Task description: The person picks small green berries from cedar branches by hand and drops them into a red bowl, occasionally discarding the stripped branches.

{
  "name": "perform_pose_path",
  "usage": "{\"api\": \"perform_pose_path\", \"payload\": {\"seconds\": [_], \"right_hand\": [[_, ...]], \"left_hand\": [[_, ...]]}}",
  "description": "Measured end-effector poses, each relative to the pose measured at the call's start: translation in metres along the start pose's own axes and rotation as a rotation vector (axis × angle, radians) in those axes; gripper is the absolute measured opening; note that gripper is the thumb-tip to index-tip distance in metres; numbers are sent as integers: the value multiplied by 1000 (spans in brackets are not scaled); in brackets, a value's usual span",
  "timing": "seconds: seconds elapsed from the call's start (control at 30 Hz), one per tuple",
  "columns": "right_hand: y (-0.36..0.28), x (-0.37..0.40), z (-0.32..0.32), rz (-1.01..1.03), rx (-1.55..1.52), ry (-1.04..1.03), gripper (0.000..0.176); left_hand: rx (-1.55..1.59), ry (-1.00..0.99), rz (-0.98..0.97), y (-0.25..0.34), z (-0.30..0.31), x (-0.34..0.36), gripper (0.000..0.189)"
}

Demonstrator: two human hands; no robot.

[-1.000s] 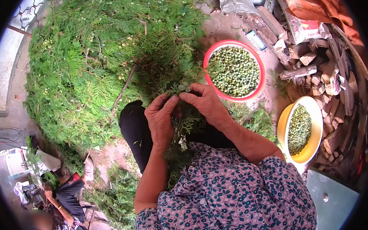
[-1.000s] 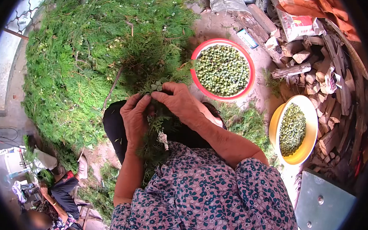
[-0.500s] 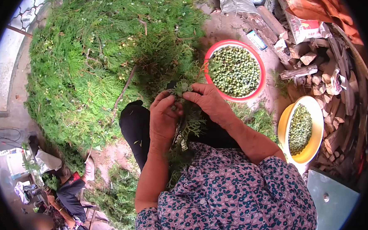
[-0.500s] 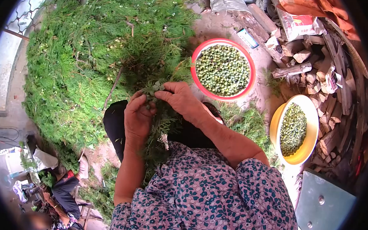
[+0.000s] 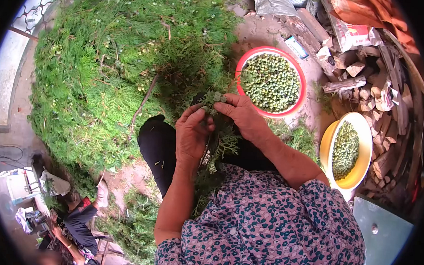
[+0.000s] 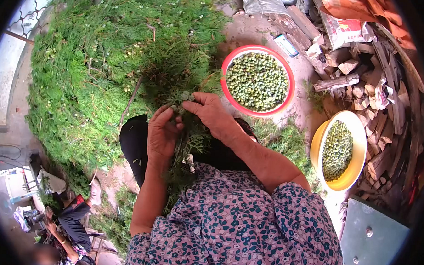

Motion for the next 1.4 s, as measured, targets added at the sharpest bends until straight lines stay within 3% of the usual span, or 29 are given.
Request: {"api": "perform_pose_path", "payload": {"seconds": [0.23,0.3,0.37,0.53,0.63,0.8,0.87,0.93,1.03,1.1,1.13,1.2,1.4], "right_hand": [[7,-2,2,106,252,57,13],[12,-3,4,125,289,76,14],[14,-3,7,159,587,141,16],[12,-3,3,173,496,174,18],[15,-5,10,177,530,151,19],[4,0,4,172,705,101,22],[2,0,1,319,975,115,25],[0,1,-2,328,1021,87,24],[-2,1,-5,344,1083,26,20],[-3,1,-6,351,1100,-10,16],[-4,2,-7,360,1111,-30,13],[-7,3,-6,368,1123,-49,10],[-9,2,-4,324,1161,-146,9]], "left_hand": [[55,-72,45,0,5,4,25],[-181,16,2,-1,1,3,21],[-289,-2,-3,-1,-1,3,21],[-427,-48,8,-1,-2,3,20],[-403,-55,46,-4,2,3,19],[-63,-11,13,3,5,6,15],[-17,8,5,5,11,8,14],[30,25,-3,8,15,8,14],[-54,6,-43,15,11,10,18],[-565,-51,-107,21,-3,14,27],[-565,-50,-108,22,-6,13,27],[-1074,-216,-279,25,-18,12,34],[-934,-182,-151,19,-8,7,32]]}}
Point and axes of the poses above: each hand's wrist, its own x-axis away from the middle knuckle, its own z-axis out of the back of the hand, y = z × x, the point moved 3 cm from there along -x, towards the middle knuckle, and after that the axes turned 12 degrees about -y, right-handed, at the moved point
